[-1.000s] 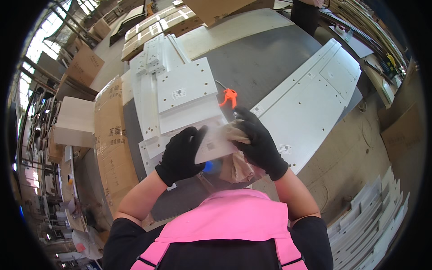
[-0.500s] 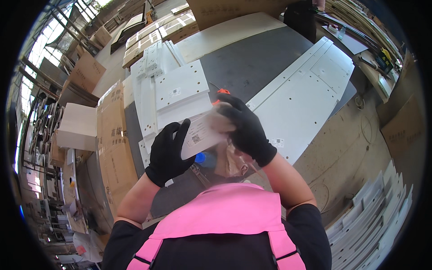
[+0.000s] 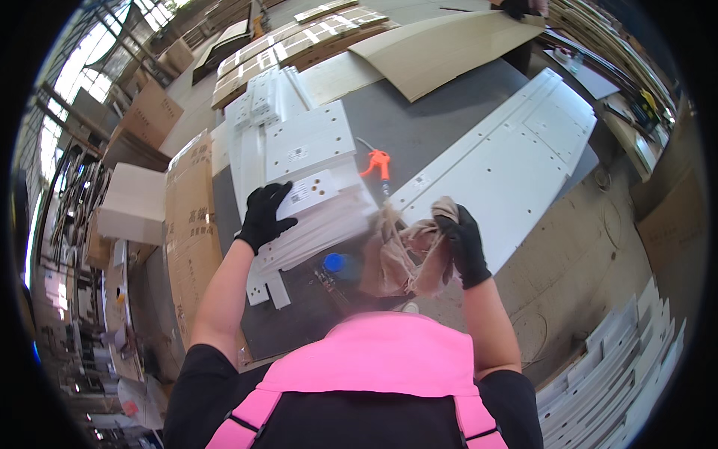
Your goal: The person handles white perforated panels and cardboard sheets on a workbench, aligning and stacking them with a coworker. They use a cloth to wipe surfaces and a utility knife to cut cardboard, then place panels into a cardboard box.
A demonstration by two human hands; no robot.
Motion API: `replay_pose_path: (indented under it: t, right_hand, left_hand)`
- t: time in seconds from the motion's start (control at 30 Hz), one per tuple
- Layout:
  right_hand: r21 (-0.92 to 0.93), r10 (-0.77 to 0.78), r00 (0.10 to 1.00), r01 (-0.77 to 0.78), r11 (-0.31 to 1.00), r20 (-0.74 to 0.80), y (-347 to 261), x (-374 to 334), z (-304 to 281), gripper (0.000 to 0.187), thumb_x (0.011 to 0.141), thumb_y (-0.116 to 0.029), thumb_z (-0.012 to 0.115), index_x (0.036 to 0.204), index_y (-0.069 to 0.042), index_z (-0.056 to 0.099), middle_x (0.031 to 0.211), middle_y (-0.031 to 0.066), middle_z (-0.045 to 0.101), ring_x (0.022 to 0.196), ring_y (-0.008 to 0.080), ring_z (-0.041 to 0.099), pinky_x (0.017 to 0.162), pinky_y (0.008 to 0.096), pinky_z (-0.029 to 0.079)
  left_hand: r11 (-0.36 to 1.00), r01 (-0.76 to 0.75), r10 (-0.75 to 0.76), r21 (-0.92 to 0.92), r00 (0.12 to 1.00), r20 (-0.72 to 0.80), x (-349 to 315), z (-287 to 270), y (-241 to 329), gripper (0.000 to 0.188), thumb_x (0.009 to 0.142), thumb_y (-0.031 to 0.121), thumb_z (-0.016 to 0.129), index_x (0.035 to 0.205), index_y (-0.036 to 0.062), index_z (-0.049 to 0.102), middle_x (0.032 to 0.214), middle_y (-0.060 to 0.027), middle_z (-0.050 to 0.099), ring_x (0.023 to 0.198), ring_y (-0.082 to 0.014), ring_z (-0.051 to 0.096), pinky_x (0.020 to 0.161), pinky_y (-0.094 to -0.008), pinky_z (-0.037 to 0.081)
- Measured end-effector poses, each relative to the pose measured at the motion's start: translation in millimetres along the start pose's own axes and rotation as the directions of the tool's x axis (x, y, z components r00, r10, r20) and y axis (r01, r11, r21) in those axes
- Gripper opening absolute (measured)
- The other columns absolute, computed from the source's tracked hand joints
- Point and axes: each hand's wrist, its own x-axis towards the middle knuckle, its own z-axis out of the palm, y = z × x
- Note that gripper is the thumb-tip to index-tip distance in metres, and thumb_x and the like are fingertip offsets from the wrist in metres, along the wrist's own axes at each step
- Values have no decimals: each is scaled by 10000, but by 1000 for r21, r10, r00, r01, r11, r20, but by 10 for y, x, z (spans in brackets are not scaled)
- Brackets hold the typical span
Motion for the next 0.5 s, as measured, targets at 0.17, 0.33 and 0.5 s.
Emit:
replay_pose_path:
  t: [0.17,0.33,0.5]
  right_hand:
    - [239,264,964,-256,937,-4,-235,-4,31,304,942,-121,556,1205,31,571,1111,56,630,1016,130,581,912,270,444]
    - [425,187,969,-240,873,164,-667,232,416,413,944,-162,560,1317,9,512,1178,55,605,1107,152,566,977,303,437]
    - [332,-107,969,28,943,221,-717,1266,1613,455,830,-262,693,1192,-21,558,1152,146,565,1114,292,534,978,381,426]
  left_hand:
    - [999,-36,36,-6,999,5,121,327,-328,752,743,369,748,1422,206,466,1391,-105,492,1332,-265,397,1099,-447,273]
    - [995,2,-30,-100,960,-279,24,667,-416,713,757,352,737,1393,134,501,1404,-146,471,1326,-327,391,1114,-469,274]
    - [945,-8,-170,-326,841,-514,-197,527,-222,552,868,155,684,1370,23,497,1371,-177,499,1289,-348,449,1098,-435,333]
